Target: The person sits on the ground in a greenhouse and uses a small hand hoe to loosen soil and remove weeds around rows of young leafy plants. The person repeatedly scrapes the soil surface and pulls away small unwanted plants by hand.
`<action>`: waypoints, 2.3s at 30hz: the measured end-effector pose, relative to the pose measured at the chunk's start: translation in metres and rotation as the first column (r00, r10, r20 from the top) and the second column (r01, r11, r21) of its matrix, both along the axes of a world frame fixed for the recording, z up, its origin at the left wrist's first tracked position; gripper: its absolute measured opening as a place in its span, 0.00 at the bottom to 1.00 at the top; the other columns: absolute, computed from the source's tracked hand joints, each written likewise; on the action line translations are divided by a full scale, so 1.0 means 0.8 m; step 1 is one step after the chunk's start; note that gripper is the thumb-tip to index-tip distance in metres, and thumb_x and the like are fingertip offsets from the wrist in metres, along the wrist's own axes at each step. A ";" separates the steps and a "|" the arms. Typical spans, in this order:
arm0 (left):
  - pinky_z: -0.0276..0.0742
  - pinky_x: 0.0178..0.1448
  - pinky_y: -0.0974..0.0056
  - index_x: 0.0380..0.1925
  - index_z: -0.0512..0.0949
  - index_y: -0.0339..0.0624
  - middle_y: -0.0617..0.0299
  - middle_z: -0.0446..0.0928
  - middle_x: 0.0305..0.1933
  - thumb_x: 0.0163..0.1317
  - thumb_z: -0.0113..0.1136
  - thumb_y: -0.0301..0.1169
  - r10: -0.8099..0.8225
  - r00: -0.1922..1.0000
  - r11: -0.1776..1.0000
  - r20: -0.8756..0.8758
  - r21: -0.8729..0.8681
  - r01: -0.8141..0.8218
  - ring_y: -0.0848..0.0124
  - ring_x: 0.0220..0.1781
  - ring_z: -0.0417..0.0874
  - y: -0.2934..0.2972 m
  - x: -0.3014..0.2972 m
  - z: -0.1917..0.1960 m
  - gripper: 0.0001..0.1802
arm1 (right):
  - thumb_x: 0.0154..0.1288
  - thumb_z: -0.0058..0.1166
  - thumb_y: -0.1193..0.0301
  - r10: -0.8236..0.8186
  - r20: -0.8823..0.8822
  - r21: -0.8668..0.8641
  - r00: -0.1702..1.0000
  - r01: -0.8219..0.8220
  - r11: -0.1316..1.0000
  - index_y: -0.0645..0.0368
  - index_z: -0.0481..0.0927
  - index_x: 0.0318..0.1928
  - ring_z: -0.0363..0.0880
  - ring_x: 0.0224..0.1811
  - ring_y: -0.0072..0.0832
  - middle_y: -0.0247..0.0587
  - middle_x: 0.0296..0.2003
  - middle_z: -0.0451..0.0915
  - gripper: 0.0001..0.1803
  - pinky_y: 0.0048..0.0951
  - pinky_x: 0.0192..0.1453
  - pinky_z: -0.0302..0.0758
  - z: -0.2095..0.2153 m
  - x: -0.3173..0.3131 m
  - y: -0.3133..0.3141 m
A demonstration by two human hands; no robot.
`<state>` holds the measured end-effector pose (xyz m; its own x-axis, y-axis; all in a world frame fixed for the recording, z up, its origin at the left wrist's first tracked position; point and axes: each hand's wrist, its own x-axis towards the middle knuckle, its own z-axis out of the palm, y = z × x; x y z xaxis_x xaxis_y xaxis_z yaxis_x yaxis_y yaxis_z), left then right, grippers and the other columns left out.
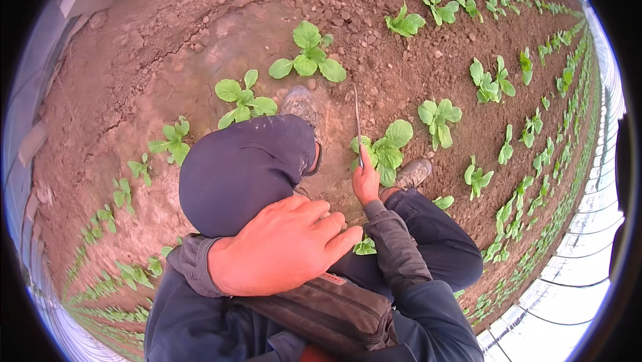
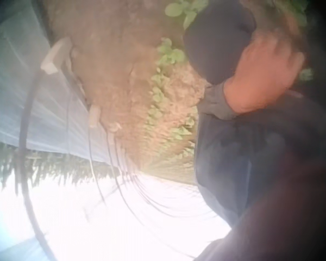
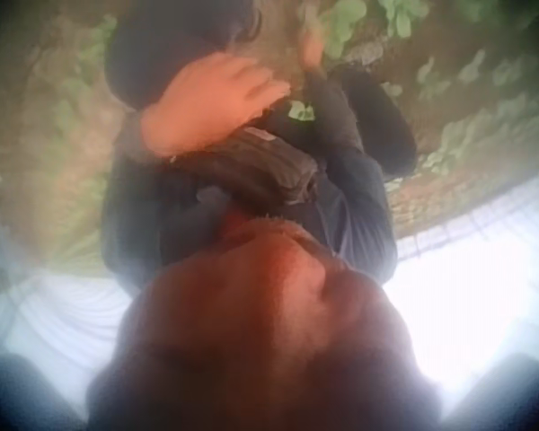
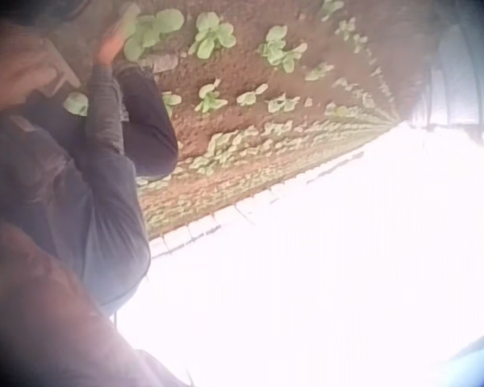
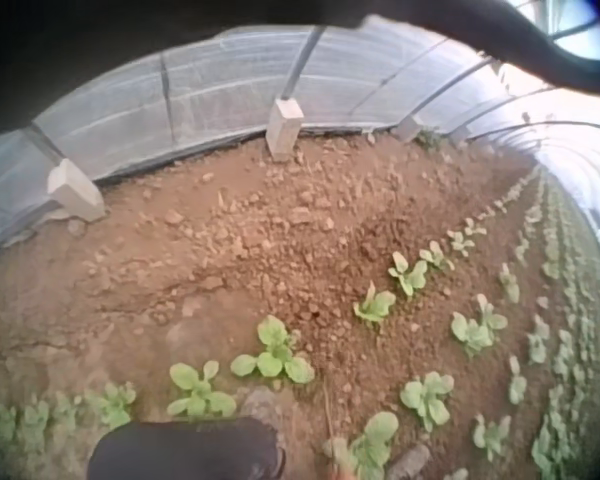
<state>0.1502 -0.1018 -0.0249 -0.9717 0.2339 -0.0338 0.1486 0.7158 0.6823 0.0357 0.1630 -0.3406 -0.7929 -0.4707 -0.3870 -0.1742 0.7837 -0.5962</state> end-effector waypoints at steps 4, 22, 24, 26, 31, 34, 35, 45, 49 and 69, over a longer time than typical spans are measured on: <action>0.79 0.52 0.61 0.52 0.83 0.49 0.63 0.81 0.49 0.56 0.61 0.35 0.025 0.999 0.999 -0.034 0.035 -0.024 0.63 0.51 0.83 -0.008 0.001 -0.004 0.22 | 0.65 0.48 0.76 -0.008 -0.077 0.014 0.997 0.009 1.000 0.38 0.67 0.75 0.83 0.37 0.60 0.67 0.34 0.81 0.37 0.51 0.42 0.78 -0.025 -0.034 -0.032; 0.79 0.51 0.61 0.48 0.85 0.50 0.64 0.81 0.47 0.52 0.64 0.35 -0.019 0.999 0.998 -0.043 0.054 0.021 0.64 0.51 0.83 -0.001 -0.008 -0.002 0.20 | 0.65 0.47 0.75 -0.022 -0.081 -0.009 0.996 0.022 1.000 0.46 0.71 0.72 0.84 0.42 0.60 0.66 0.41 0.83 0.33 0.52 0.48 0.79 -0.028 -0.121 -0.075; 0.79 0.49 0.61 0.51 0.83 0.51 0.64 0.81 0.47 0.51 0.66 0.36 0.006 0.997 0.999 -0.070 0.037 -0.004 0.64 0.50 0.84 0.004 -0.003 -0.001 0.23 | 0.64 0.48 0.76 -0.002 0.035 0.064 0.999 0.000 0.998 0.47 0.71 0.72 0.84 0.42 0.60 0.67 0.41 0.82 0.33 0.51 0.48 0.79 -0.008 -0.071 -0.052; 0.79 0.48 0.60 0.53 0.83 0.51 0.65 0.82 0.47 0.52 0.66 0.37 -0.040 0.996 0.999 -0.078 -0.012 0.039 0.63 0.51 0.84 0.004 -0.005 -0.002 0.24 | 0.64 0.48 0.77 0.022 0.005 0.000 1.000 -0.022 1.000 0.46 0.71 0.71 0.84 0.39 0.60 0.68 0.38 0.82 0.34 0.53 0.46 0.79 0.004 -0.022 -0.021; 0.77 0.52 0.61 0.55 0.81 0.50 0.67 0.82 0.48 0.47 0.73 0.37 -0.068 0.997 0.996 0.031 -0.061 0.070 0.66 0.51 0.83 0.015 -0.003 -0.004 0.31 | 0.63 0.50 0.77 0.016 0.084 0.081 0.996 -0.023 0.996 0.44 0.70 0.72 0.83 0.37 0.62 0.67 0.33 0.82 0.35 0.54 0.43 0.79 0.039 0.053 0.029; 0.78 0.52 0.59 0.56 0.81 0.49 0.67 0.83 0.49 0.48 0.72 0.36 -0.059 0.998 0.996 0.036 -0.058 0.061 0.65 0.51 0.83 0.013 -0.004 0.000 0.30 | 0.64 0.51 0.77 0.016 0.104 0.074 0.994 -0.024 0.997 0.42 0.70 0.72 0.83 0.38 0.62 0.68 0.33 0.81 0.35 0.55 0.43 0.79 0.049 0.069 0.049; 0.78 0.52 0.59 0.56 0.81 0.50 0.66 0.83 0.49 0.48 0.73 0.36 -0.061 0.997 0.996 0.045 -0.059 0.064 0.65 0.52 0.83 0.013 -0.003 0.002 0.31 | 0.64 0.51 0.77 0.017 0.085 0.062 0.996 -0.022 0.998 0.42 0.70 0.72 0.83 0.38 0.62 0.69 0.33 0.81 0.35 0.55 0.42 0.79 0.049 0.068 0.051; 0.78 0.52 0.60 0.55 0.82 0.50 0.64 0.82 0.50 0.52 0.69 0.39 -0.076 0.997 0.997 0.015 -0.006 0.076 0.64 0.53 0.83 0.010 -0.016 0.001 0.27 | 0.66 0.49 0.76 -0.097 -0.137 -0.063 0.986 0.089 0.994 0.41 0.71 0.71 0.85 0.33 0.57 0.63 0.32 0.83 0.33 0.53 0.39 0.79 0.043 -0.131 -0.085; 0.77 0.51 0.61 0.53 0.82 0.49 0.63 0.82 0.49 0.56 0.65 0.38 -0.061 0.998 0.998 -0.005 0.008 0.061 0.64 0.52 0.83 0.009 -0.015 0.001 0.23 | 0.66 0.50 0.75 -0.057 -0.160 -0.040 0.986 0.051 0.998 0.38 0.69 0.73 0.85 0.34 0.56 0.63 0.33 0.84 0.34 0.52 0.41 0.80 -0.004 -0.133 -0.081; 0.78 0.54 0.59 0.54 0.82 0.49 0.64 0.82 0.49 0.52 0.70 0.37 -0.013 0.997 0.998 0.070 -0.053 0.016 0.64 0.53 0.83 0.004 -0.007 0.002 0.27 | 0.64 0.49 0.76 0.040 -0.018 -0.166 0.999 -0.042 0.985 0.43 0.68 0.73 0.83 0.39 0.62 0.69 0.34 0.81 0.36 0.53 0.45 0.78 -0.010 0.018 -0.013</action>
<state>0.1442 -0.0983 -0.0232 -0.9630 0.2439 -0.1143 0.1126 0.7498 0.6520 0.0502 0.1526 -0.3484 -0.7766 -0.5598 -0.2889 -0.2141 0.6658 -0.7148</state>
